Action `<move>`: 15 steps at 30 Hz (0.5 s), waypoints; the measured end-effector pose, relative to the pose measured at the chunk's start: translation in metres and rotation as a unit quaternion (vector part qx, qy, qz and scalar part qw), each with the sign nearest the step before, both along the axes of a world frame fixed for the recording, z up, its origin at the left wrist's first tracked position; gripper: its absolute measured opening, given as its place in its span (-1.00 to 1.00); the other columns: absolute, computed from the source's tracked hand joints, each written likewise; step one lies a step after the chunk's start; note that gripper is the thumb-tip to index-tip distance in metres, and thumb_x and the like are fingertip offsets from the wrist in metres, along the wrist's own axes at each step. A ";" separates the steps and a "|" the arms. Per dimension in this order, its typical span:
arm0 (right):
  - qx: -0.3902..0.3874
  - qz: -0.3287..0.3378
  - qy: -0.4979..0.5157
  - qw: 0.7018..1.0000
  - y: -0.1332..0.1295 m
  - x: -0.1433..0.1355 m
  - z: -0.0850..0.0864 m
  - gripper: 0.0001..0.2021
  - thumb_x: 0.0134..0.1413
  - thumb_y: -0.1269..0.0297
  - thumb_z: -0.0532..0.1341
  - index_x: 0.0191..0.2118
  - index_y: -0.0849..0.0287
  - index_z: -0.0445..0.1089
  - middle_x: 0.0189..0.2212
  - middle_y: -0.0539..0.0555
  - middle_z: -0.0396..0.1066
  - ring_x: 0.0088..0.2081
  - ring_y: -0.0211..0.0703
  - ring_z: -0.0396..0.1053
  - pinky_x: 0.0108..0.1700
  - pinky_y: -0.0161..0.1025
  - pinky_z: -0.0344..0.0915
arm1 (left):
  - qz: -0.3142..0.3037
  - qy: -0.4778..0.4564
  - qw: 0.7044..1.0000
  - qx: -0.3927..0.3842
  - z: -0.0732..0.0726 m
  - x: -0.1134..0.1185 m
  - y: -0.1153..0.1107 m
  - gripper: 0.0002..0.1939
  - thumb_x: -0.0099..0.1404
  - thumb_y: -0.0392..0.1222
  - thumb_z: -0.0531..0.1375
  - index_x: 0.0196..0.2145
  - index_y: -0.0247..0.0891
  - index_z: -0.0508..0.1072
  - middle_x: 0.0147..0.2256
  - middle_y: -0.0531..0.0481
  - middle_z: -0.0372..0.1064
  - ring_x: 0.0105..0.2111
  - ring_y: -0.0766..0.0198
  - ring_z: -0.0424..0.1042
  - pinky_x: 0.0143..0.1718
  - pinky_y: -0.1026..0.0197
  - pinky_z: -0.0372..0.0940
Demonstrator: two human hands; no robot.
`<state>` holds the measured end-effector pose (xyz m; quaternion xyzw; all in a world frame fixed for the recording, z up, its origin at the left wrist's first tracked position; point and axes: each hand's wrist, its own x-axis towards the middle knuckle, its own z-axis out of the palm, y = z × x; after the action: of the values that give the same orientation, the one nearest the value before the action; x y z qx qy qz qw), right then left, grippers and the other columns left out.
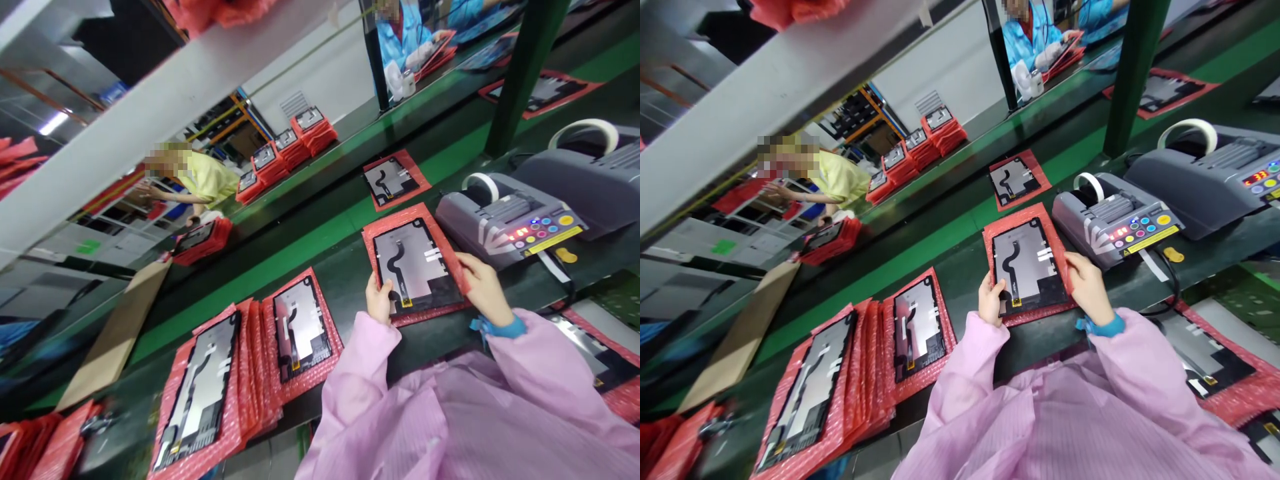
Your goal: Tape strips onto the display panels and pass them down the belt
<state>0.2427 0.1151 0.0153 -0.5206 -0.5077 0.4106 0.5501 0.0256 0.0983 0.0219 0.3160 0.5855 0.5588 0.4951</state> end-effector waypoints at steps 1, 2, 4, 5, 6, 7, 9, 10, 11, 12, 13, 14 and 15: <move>-0.021 0.004 0.014 1.000 -0.007 0.003 0.005 -0.70 0.10 0.21 0.17 -0.10 0.16 0.52 -0.07 0.14 0.54 -0.05 -0.02 0.49 0.06 -0.03 0.43 | 0.008 0.071 0.997 0.005 0.001 0.002 -0.002 -0.63 0.14 -0.30 0.25 -0.05 -0.22 0.47 -0.22 -0.03 0.46 -0.16 0.21 0.46 0.01 0.18 0.32; -0.045 0.009 0.029 0.999 -0.014 0.005 0.010 -0.66 0.13 0.18 0.12 -0.04 0.17 0.49 -0.06 0.16 0.54 -0.06 -0.01 0.50 0.01 -0.02 0.45 | 0.010 0.151 0.988 0.007 0.002 0.005 -0.006 -0.57 0.18 -0.31 0.21 0.03 -0.24 0.46 -0.15 -0.10 0.46 -0.07 0.15 0.44 0.10 0.12 0.28; -0.086 0.018 0.034 0.996 -0.028 0.005 0.017 -0.59 0.18 0.08 0.10 0.04 0.17 0.43 -0.04 0.20 0.53 -0.08 0.01 0.51 -0.04 -0.01 0.45 | 0.006 0.312 0.950 -0.013 0.005 0.009 -0.014 -0.50 0.25 -0.28 0.15 0.15 -0.30 0.41 -0.07 -0.22 0.41 0.04 0.02 0.38 0.20 0.01 0.21; -0.091 0.016 0.009 0.996 -0.035 0.004 0.019 -0.56 0.18 0.02 0.12 0.05 0.18 0.42 -0.03 0.22 0.52 -0.07 0.04 0.50 -0.02 0.02 0.43 | 0.002 0.379 0.925 -0.029 0.006 0.010 -0.018 -0.48 0.27 -0.25 0.14 0.19 -0.34 0.39 -0.03 -0.27 0.38 0.09 -0.05 0.34 0.23 -0.04 0.18; -0.081 0.003 -0.041 0.996 -0.041 0.002 0.019 -0.53 0.18 -0.04 0.13 0.05 0.19 0.42 -0.03 0.24 0.51 -0.05 0.07 0.48 0.03 0.05 0.41 | -0.003 0.430 0.902 -0.046 0.006 0.011 -0.022 -0.46 0.29 -0.21 0.12 0.21 -0.37 0.38 0.02 -0.33 0.34 0.13 -0.10 0.29 0.25 -0.09 0.14; -0.063 -0.017 -0.110 0.992 -0.047 0.000 0.018 -0.49 0.19 -0.09 0.13 0.05 0.21 0.42 -0.02 0.27 0.49 -0.01 0.12 0.45 0.07 0.11 0.37 | -0.008 0.466 0.883 -0.059 0.006 0.011 -0.025 -0.46 0.31 -0.19 0.11 0.21 -0.39 0.38 0.08 -0.36 0.30 0.18 -0.14 0.24 0.28 -0.12 0.11; -0.021 -0.051 -0.266 0.962 -0.057 -0.004 0.010 -0.39 0.22 -0.18 0.08 0.09 0.27 0.41 0.05 0.35 0.42 0.07 0.26 0.36 0.13 0.21 0.28 | -0.025 0.484 0.872 -0.071 0.004 0.011 -0.027 -0.46 0.33 -0.17 0.08 0.22 -0.39 0.37 0.18 -0.38 0.22 0.24 -0.13 0.19 0.33 -0.11 0.05; -0.003 -0.059 -0.337 0.940 -0.061 -0.005 0.005 -0.32 0.23 -0.22 0.04 0.16 0.30 0.37 0.08 0.39 0.38 0.10 0.32 0.32 0.13 0.25 0.26 | -0.035 0.471 0.878 -0.070 0.002 0.012 -0.027 -0.45 0.35 -0.18 0.04 0.25 -0.39 0.34 0.21 -0.37 0.21 0.25 -0.09 0.18 0.34 -0.07 0.04; 0.013 -0.056 -0.393 0.918 -0.064 -0.005 -0.001 -0.25 0.24 -0.26 0.01 0.24 0.33 0.29 0.12 0.42 0.35 0.11 0.36 0.29 0.11 0.26 0.26 | -0.041 0.452 0.889 -0.068 -0.002 0.013 -0.027 -0.44 0.37 -0.20 -0.01 0.27 -0.39 0.29 0.23 -0.36 0.20 0.27 -0.03 0.18 0.35 -0.02 0.05; 0.032 -0.041 -0.432 0.901 -0.065 -0.004 -0.006 -0.19 0.25 -0.28 -0.01 0.31 0.34 0.20 0.15 0.43 0.33 0.10 0.37 0.28 0.09 0.25 0.27 | -0.043 0.431 0.899 -0.067 -0.005 0.016 -0.027 -0.43 0.38 -0.22 -0.05 0.31 -0.39 0.24 0.24 -0.34 0.20 0.28 0.02 0.18 0.35 0.02 0.05; 0.053 -0.021 -0.454 0.889 -0.066 -0.002 -0.011 -0.16 0.26 -0.29 -0.02 0.37 0.34 0.09 0.16 0.43 0.32 0.09 0.35 0.29 0.07 0.22 0.29 | -0.039 0.413 0.907 -0.068 -0.010 0.020 -0.028 -0.41 0.39 -0.24 -0.09 0.34 -0.39 0.19 0.26 -0.33 0.20 0.30 0.06 0.17 0.35 0.06 0.06; 0.076 -0.006 -0.464 0.883 -0.065 0.001 -0.015 -0.15 0.27 -0.28 -0.02 0.41 0.33 0.00 0.16 0.41 0.32 0.08 0.32 0.30 0.06 0.19 0.30 | -0.033 0.400 0.913 -0.072 -0.014 0.024 -0.030 -0.40 0.40 -0.24 -0.11 0.36 -0.40 0.15 0.29 -0.32 0.17 0.32 0.08 0.14 0.35 0.07 0.06; 0.098 0.001 -0.466 0.879 -0.064 0.004 -0.017 -0.16 0.29 -0.25 -0.03 0.44 0.32 -0.06 0.17 0.40 0.31 0.09 0.29 0.30 0.08 0.16 0.30 | -0.027 0.391 0.917 -0.078 -0.017 0.029 -0.032 -0.39 0.41 -0.22 -0.12 0.37 -0.40 0.11 0.31 -0.32 0.14 0.34 0.09 0.11 0.36 0.07 0.05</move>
<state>0.2465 0.0512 -0.0016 -0.5946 -0.7437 0.0696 0.2977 0.0543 0.0662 0.0044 0.4856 0.7650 0.3298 0.2648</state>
